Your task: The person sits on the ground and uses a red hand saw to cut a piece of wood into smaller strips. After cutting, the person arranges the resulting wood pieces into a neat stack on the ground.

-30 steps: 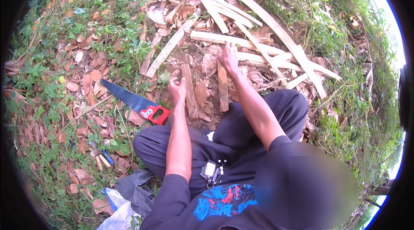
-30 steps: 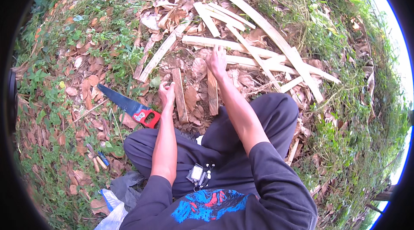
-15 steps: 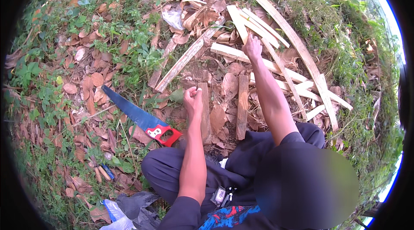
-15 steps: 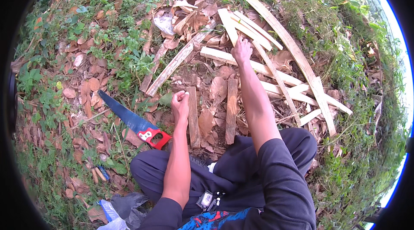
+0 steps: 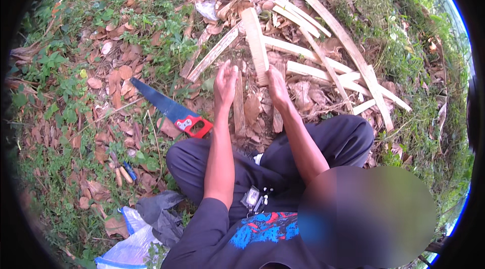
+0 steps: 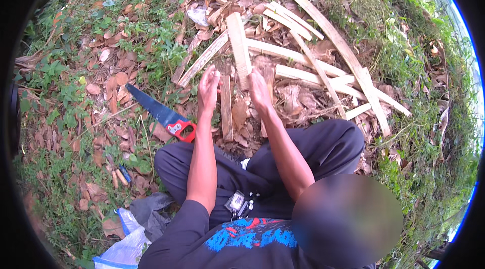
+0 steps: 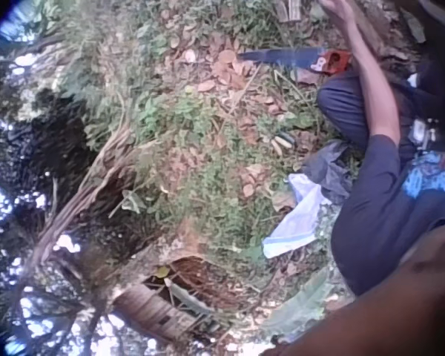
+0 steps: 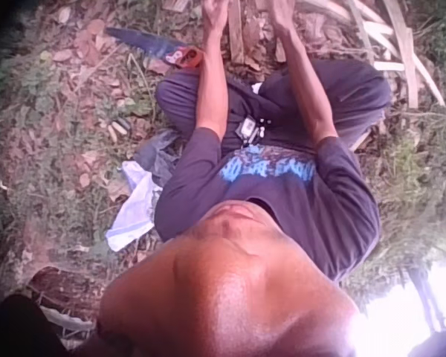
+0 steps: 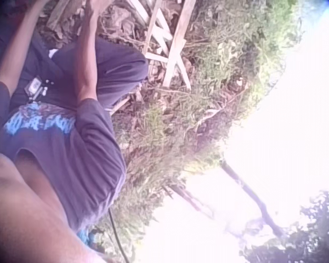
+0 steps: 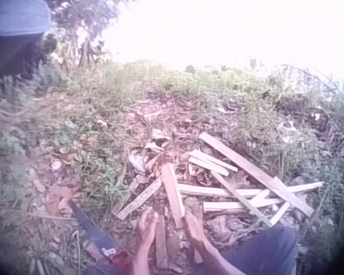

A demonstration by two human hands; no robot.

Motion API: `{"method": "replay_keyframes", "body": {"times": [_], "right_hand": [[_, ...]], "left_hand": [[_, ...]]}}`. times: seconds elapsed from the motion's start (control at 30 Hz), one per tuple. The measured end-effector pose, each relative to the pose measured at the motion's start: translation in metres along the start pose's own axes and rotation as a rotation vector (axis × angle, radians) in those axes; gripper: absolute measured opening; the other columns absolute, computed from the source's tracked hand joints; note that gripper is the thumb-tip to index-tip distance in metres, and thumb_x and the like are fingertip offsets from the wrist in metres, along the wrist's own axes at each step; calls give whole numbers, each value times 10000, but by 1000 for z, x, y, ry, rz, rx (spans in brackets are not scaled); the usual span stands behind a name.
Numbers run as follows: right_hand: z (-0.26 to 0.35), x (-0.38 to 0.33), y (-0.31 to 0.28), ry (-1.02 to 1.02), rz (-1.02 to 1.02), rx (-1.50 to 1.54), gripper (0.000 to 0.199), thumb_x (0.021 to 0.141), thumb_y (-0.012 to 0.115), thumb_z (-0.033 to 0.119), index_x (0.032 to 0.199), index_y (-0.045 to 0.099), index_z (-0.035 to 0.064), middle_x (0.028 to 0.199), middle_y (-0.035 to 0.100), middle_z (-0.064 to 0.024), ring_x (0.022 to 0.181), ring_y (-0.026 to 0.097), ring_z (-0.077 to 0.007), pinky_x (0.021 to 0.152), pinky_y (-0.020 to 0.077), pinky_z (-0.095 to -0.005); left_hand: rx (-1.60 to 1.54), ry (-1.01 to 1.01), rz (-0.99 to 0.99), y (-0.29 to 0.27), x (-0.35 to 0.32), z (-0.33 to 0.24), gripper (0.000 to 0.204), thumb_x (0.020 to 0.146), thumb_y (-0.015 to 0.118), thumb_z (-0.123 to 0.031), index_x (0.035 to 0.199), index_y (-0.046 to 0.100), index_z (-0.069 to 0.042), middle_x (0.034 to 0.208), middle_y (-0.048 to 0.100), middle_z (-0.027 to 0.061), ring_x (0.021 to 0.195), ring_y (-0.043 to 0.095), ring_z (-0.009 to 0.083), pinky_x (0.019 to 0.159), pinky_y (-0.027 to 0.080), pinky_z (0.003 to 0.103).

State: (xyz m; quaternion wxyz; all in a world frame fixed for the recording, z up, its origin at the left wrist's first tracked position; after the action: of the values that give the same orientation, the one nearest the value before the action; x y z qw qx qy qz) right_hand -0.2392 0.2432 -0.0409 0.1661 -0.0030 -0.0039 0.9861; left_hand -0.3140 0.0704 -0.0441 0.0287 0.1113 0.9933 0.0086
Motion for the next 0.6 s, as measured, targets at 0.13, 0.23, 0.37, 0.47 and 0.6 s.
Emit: {"method": "replay_keyframes", "body": {"times": [0.13,0.23,0.37,0.47,0.6], "right_hand": [[-23,-81,80,88,201,74,447,987,400,293,1285,482,-31,1105,597,-91,961,557,-187,845,451,-338],[-42,-102,96,153,323,-66,378,947,515,253,1185,518,-41,1006,582,-150,964,564,-256,856,450,-381],[-36,-104,9,-34,-191,-723,393,865,621,219,1136,506,-42,1012,552,-218,923,547,-360,825,450,-443],[-47,-113,-37,220,-272,-901,575,784,714,257,1230,470,-10,1256,455,-255,1069,533,-416,905,446,-506],[-76,-119,-45,359,-281,-860,805,735,739,245,1371,326,-25,1211,480,-261,1106,532,-427,885,473,-501]], "left_hand": [[366,67,-22,-12,-31,-28,718,827,728,-276,1399,389,-5,1039,624,157,867,634,227,756,504,354],[718,141,-185,-40,-47,-21,721,719,722,-243,1317,445,47,1076,610,232,968,612,354,885,467,438],[926,308,-202,-20,-68,-10,631,716,735,-220,1223,484,59,1098,529,241,1002,567,381,885,474,472],[932,165,-110,-16,-78,40,599,732,723,-231,1202,462,32,1078,471,238,991,551,408,840,493,498],[1024,57,-55,-3,-83,71,609,740,706,-300,1202,465,15,1075,508,252,991,568,423,861,488,490]]}}
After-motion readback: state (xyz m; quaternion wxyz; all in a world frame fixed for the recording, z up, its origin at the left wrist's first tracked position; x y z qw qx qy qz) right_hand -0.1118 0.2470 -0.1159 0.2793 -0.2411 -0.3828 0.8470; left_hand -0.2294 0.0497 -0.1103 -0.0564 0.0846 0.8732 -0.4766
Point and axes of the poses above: each hand's wrist, its own x-axis towards the middle knuckle, its own y-axis out of the palm, z = x × y, the point moved 9 cm from there along x, towards the middle knuckle
